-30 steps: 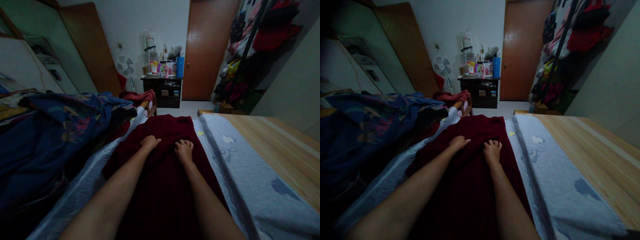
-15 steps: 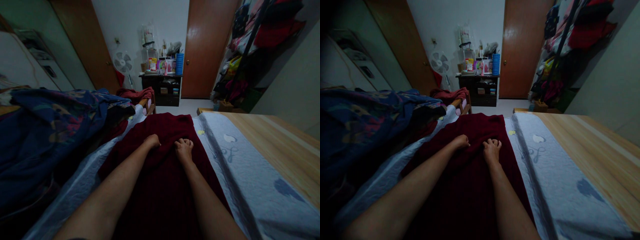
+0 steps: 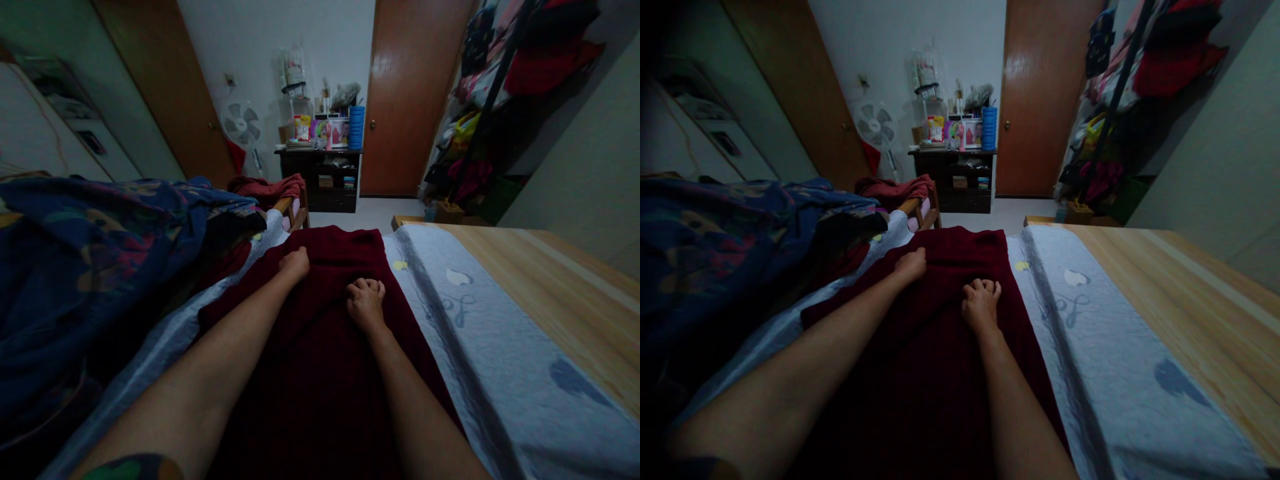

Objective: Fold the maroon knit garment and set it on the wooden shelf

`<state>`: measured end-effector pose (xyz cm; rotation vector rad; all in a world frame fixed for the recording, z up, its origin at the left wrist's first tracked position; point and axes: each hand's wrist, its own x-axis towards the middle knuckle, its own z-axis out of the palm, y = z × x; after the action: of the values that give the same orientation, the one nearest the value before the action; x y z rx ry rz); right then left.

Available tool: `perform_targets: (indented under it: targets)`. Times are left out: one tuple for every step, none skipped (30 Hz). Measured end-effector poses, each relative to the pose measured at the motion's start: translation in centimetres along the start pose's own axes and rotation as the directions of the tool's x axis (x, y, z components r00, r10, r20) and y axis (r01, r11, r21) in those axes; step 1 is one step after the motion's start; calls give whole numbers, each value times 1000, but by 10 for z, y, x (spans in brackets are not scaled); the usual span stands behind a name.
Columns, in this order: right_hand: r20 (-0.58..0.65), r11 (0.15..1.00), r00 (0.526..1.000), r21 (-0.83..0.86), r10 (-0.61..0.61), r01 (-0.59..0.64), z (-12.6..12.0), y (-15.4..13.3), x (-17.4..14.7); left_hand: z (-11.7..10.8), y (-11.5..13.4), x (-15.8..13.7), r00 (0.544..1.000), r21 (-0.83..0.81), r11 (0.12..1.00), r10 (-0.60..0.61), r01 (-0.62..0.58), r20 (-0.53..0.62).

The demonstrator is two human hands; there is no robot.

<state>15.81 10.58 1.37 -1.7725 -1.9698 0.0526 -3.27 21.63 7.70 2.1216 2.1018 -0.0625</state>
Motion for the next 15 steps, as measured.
perform_targets:
  targets:
    - [1,1000,1000,1,1,-1,0,0,0,5,-1,-4,999,12,1000,23,-23,-35]
    - [1,1000,1000,2,3,-3,-1,1,0,10,-2,-8,997,23,998,55,-53,-62]
    - [0,1000,1000,1,3,-3,-1,1,1,16,-3,-13,993,35,996,89,-86,-80]
    - [-1,1000,1000,0,-3,3,-1,1,1,21,-3,-18,989,47,992,119,-115,-92]
    - [-1,1000,1000,-1,-12,12,-1,1,2,25,-4,-22,984,57,989,144,-138,-105]
    - [0,1000,1000,-1,-23,23,0,2,2,28,-4,-25,979,67,985,164,-156,-120]
    - [2,999,999,0,-33,33,0,2,3,29,-3,-28,973,77,982,180,-171,-141]
    - [3,999,999,2,-39,39,0,2,3,29,-1,-31,964,86,978,204,-191,-171]
    - [3,999,999,5,-41,41,1,2,4,28,2,-33,949,96,970,239,-224,-207]
    - [3,999,999,8,-40,40,1,3,4,26,6,-35,929,99,958,285,-268,-238]
    - [4,999,999,9,-37,37,1,3,4,26,11,-38,909,88,943,332,-321,-250]
    - [6,999,999,10,-33,33,1,2,4,25,17,-40,894,63,926,376,-373,-243]
    - [10,1000,1000,8,-30,30,1,2,4,26,22,-42,884,28,909,412,-416,-220]
    - [16,1000,999,5,-30,30,1,2,3,27,27,-44,881,-12,896,434,-444,-186]
    - [23,999,999,1,-35,35,0,1,3,29,31,-46,885,-49,890,443,-454,-145]
